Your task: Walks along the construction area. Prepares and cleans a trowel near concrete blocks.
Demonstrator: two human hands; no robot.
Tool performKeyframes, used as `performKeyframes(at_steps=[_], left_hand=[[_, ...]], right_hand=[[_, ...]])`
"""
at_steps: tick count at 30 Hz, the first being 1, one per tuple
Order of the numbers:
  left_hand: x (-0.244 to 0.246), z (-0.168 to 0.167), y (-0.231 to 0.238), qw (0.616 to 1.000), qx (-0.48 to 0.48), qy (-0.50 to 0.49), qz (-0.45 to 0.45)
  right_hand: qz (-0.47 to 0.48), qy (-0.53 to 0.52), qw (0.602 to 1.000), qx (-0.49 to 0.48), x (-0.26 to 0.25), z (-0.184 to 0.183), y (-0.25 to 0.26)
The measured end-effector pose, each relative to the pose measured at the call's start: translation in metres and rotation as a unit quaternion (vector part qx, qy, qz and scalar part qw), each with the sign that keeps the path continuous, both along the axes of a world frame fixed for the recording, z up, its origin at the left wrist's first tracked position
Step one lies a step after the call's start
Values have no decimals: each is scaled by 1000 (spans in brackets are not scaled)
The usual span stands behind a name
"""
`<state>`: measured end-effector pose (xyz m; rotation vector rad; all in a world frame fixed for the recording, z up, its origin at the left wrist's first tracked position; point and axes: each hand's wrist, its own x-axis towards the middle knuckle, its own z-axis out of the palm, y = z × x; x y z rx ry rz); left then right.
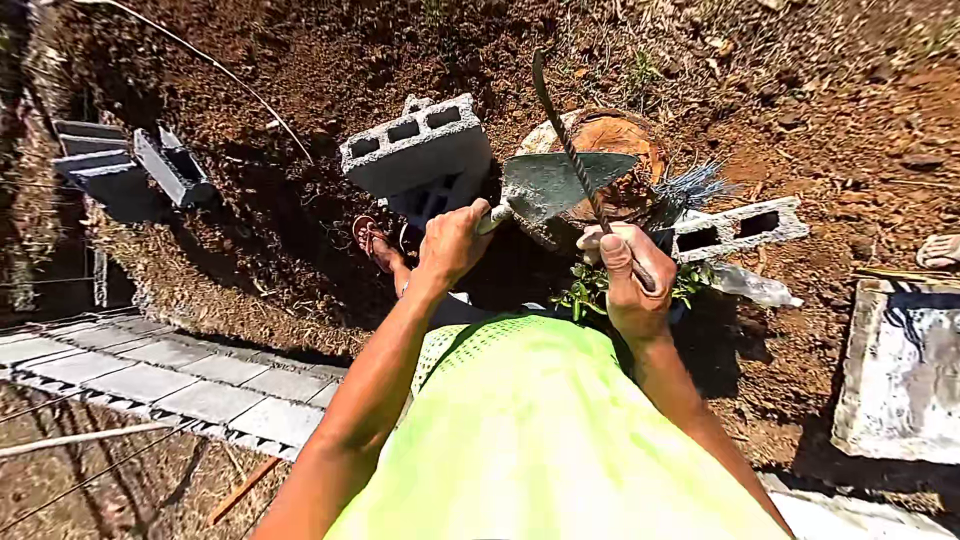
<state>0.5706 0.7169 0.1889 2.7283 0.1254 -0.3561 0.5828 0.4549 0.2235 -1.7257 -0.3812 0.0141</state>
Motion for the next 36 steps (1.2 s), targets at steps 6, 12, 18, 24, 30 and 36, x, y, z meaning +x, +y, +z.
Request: performKeyframes(at_steps=[6,12,18,24,30,36], left_hand=[[10,8,10,1000,25,-7,-6],[6,9,10,998,51,36,-13],[15,11,10,997,69,29,-14],[7,5,13,997,71,13,-20],[3,3,16,998,67,20,-8],[6,3,16,998,55,-26,5]], right_hand=[[7,-66,997,-32,-13,-54,-2],[-10,-26,999,-40,-15,-9,0],[-2,91,989,-120,-23,-61,3],[-3,-41,999,-8,-20,-43,2],[3,-11,1000,-26,-25,-21,-1],[-1,112,992,-60,-22,-34,-1]])
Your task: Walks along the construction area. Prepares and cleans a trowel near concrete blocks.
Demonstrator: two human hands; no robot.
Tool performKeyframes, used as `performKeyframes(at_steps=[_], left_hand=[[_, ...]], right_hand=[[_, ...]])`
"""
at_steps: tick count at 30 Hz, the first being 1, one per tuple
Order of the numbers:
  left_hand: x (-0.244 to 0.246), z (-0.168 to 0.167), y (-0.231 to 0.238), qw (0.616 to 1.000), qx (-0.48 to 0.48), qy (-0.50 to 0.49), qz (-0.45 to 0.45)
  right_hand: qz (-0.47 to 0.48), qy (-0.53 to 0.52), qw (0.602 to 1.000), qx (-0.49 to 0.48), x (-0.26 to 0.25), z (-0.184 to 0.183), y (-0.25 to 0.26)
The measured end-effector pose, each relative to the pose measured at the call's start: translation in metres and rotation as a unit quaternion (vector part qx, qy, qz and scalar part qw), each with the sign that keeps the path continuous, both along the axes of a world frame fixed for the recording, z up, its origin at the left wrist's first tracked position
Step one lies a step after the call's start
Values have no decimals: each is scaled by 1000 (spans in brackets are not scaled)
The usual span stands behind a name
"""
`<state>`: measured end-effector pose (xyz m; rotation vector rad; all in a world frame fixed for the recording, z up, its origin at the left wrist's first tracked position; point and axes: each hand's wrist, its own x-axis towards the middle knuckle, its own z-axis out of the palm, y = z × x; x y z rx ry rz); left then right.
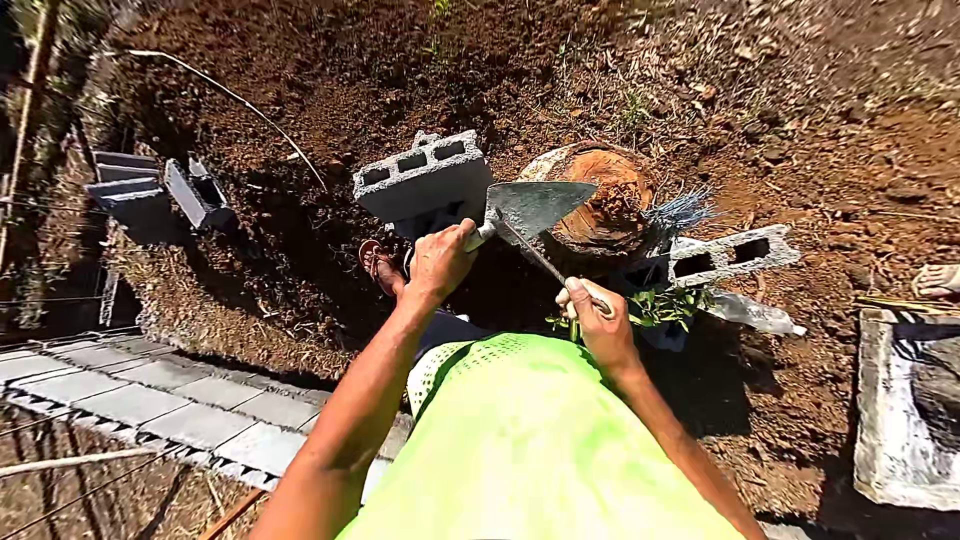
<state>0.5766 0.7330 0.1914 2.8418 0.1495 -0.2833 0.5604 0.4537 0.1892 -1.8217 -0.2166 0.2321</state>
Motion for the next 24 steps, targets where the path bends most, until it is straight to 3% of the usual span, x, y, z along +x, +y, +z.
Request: performKeyframes(at_steps=[2,4,6,8,12,15,17,19,22,24], left_hand=[[-8,-5,4,999,-24,10,21],[-15,-8,1,998,-52,-3,29],[-12,-10,-1,995,-87,-39,36],[-11,-12,-1,989,-130,-45,51],[-20,-19,2,977,-192,-44,75],[-14,-16,0,972,-209,-64,86],[-15,-12,-2,968,-222,-62,97],[-12,-13,-3,968,-222,-56,98],[-18,-18,-5,969,-221,-38,104],[-15,-19,-7,968,-224,-50,100]], right_hand=[[-8,-84,994,68,-2,23,-2],[-3,-137,987,86,-5,15,-3],[6,-48,999,7,-7,-7,-1],[5,17,999,-38,-6,-3,0],[-20,-132,989,56,-3,54,-8],[-6,-214,974,75,-1,35,-5],[23,-119,993,13,-10,-3,-5],[23,-25,998,-59,-10,-1,-4],[5,-149,988,29,-8,42,-4],[2,-219,972,89,-5,31,-1]])
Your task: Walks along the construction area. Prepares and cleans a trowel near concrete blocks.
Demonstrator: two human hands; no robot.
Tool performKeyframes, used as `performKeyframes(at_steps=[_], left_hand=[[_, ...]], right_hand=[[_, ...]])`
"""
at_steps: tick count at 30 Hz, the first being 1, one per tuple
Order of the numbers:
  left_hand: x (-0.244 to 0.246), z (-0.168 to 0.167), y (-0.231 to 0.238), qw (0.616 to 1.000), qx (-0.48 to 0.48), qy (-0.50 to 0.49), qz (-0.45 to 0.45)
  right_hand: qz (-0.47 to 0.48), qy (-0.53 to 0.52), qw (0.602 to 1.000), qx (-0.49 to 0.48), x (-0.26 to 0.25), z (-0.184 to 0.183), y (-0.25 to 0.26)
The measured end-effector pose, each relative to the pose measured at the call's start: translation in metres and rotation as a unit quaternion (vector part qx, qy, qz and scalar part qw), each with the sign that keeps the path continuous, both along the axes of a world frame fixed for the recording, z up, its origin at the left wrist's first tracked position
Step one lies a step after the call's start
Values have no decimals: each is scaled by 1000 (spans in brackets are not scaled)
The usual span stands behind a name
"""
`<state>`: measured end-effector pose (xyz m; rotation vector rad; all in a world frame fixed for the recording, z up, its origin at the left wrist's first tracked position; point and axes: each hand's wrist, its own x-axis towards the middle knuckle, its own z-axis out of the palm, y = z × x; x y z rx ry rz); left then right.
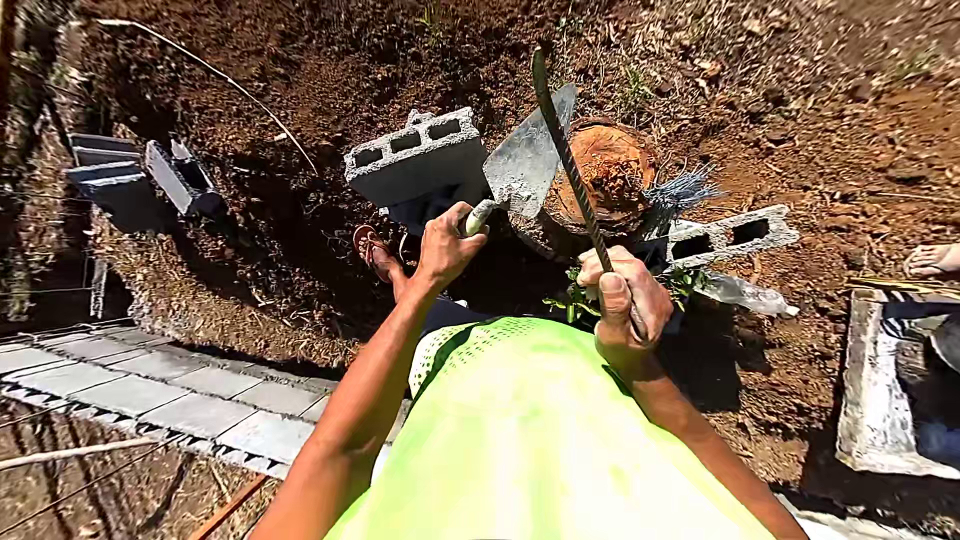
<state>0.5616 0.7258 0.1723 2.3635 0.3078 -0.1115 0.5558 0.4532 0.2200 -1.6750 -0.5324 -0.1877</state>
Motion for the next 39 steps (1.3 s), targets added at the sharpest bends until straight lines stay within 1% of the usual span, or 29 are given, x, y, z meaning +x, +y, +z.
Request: performKeyframes(at_steps=[1,2,3,4,5,7,8,9,10,12,13,14,16,18,20,21,23,25,26,27,28,30,31,32,33,34,36,37,39], left_hand=[[2,1,-1,1000,-1,-6,0],[3,2,-3,1000,-3,-6,1],[5,4,-4,1000,-5,-5,2],[7,5,-3,1000,-5,-1,0],[10,4,-2,1000,-6,1,-3],[5,1,-1,1000,-26,10,-2],[-1,1,-2,999,-39,16,-2],[3,2,-2,999,-49,14,-1],[7,4,-3,998,-62,14,5],[8,10,-8,994,-97,34,24],[7,12,-11,991,-119,56,34],[8,11,-13,985,-147,81,42],[3,7,-18,968,-207,127,64],[-5,6,-29,943,-277,156,97],[2,8,-38,916,-342,161,135],[2,9,-41,905,-364,162,149],[4,13,-43,891,-392,160,163],[4,15,-45,888,-402,160,157],[4,16,-47,887,-403,165,153],[5,17,-49,887,-402,173,147],[8,17,-48,885,-406,178,143],[-1,14,-50,877,-416,192,146],[-3,14,-51,874,-417,198,149],[2,16,-51,872,-420,199,151],[3,18,-53,867,-428,203,154],[3,22,-54,859,-441,208,157],[5,31,-58,845,-462,218,160],[7,34,-59,840,-468,220,162],[1,28,-58,826,-487,223,175]], right_hand=[[3,25,1000,-13,-3,-18,0],[0,93,994,-49,-6,-34,0],[2,167,983,-79,-6,-39,0],[-1,199,976,-92,-3,-32,1],[-3,183,980,-79,2,-15,1],[6,67,998,0,3,17,-2],[12,11,999,32,3,22,-2],[9,-28,999,43,7,12,-1],[5,-28,999,17,6,-8,0],[1,81,993,-90,-4,-52,0],[6,138,981,-137,-6,-58,1],[9,160,975,-157,-4,-50,3],[15,122,986,-114,1,-13,0],[3,42,998,-49,4,25,-5],[-20,-40,999,-9,13,40,-6],[-21,-63,998,8,13,34,-4],[5,-45,999,-7,10,-8,-2],[23,68,993,-96,5,-61,-3],[28,133,981,-136,4,-70,-4],[21,153,976,-151,6,-65,-2],[15,122,983,-136,12,-49,1],[23,16,998,-59,10,-18,2],[23,-30,999,-30,12,-17,4],[14,-54,998,-26,17,-30,6],[8,-33,998,-46,17,-49,7],[4,30,996,-87,16,-66,8],[20,146,981,-125,18,-68,9],[22,146,984,-104,22,-55,12],[34,80,995,-39,19,-32,11]])
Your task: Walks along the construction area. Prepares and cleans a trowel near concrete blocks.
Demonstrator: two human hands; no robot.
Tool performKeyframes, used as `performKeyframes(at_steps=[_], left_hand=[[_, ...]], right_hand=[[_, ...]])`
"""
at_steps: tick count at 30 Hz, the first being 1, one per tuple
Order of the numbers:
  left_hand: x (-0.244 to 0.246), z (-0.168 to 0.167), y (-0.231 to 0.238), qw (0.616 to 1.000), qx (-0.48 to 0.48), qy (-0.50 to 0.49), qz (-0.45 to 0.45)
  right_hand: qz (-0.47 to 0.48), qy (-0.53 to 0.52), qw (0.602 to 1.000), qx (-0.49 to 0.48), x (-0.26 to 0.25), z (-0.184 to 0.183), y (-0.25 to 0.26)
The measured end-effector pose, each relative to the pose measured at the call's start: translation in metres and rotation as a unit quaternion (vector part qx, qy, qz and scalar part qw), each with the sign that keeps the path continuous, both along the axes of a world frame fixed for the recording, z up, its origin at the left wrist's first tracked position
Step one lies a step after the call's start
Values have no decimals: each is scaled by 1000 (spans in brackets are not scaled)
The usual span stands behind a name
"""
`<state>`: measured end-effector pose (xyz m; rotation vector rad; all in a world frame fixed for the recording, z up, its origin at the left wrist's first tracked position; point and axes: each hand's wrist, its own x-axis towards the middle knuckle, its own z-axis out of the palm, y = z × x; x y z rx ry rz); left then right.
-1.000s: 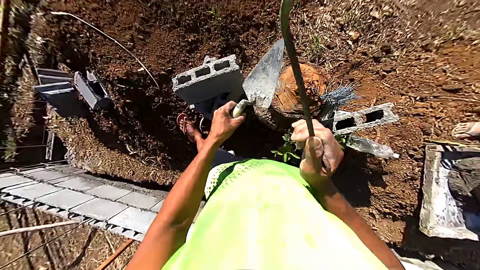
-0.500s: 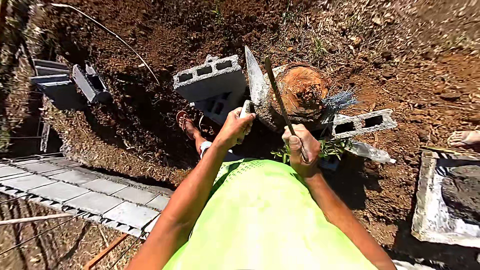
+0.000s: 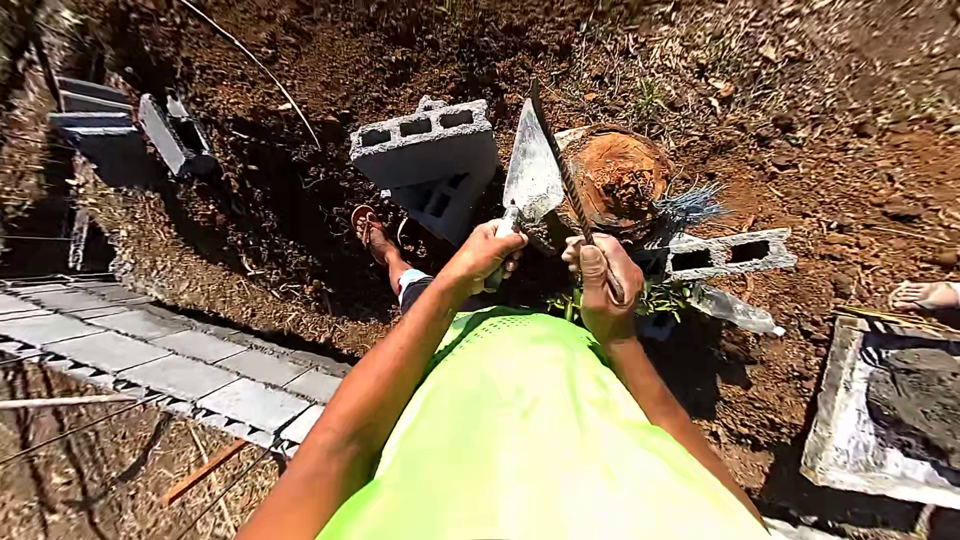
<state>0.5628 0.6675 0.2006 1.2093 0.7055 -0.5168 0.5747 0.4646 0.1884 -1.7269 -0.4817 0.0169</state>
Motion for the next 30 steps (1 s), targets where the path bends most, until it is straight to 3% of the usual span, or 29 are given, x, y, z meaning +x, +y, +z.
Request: performKeyframes(at_steps=[2,4,6,9,11,14,18,20,22,26,30], left_hand=[[-1,-1,0,1000,-10,1,15],[2,7,-2,1000,-12,-6,23],[4,13,-3,1000,-12,-7,25],[-4,0,-1,999,-29,0,41],[1,3,-2,999,-29,-3,37],[-1,9,-2,999,-30,-15,12],[-9,1,-1,999,-41,-4,24],[-2,9,-1,999,-35,-10,27],[-1,21,1,1000,-11,-18,14],[-12,10,9,999,37,-16,1],[-11,6,12,995,93,-39,9]], right_hand=[[-1,-30,999,13,-4,-13,0],[-8,37,998,-42,-7,-42,1],[-10,86,994,-60,-2,-31,3],[7,-7,1000,24,-2,0,3],[7,-15,1000,8,0,-21,4],[-16,112,991,-68,1,-31,7],[-21,-42,999,0,-3,1,1],[-18,-55,998,-35,-7,-34,-1],[-27,50,994,-96,-13,-57,-3],[-84,55,992,-80,-5,-9,-12],[-133,-84,987,-28,4,45,-22]])
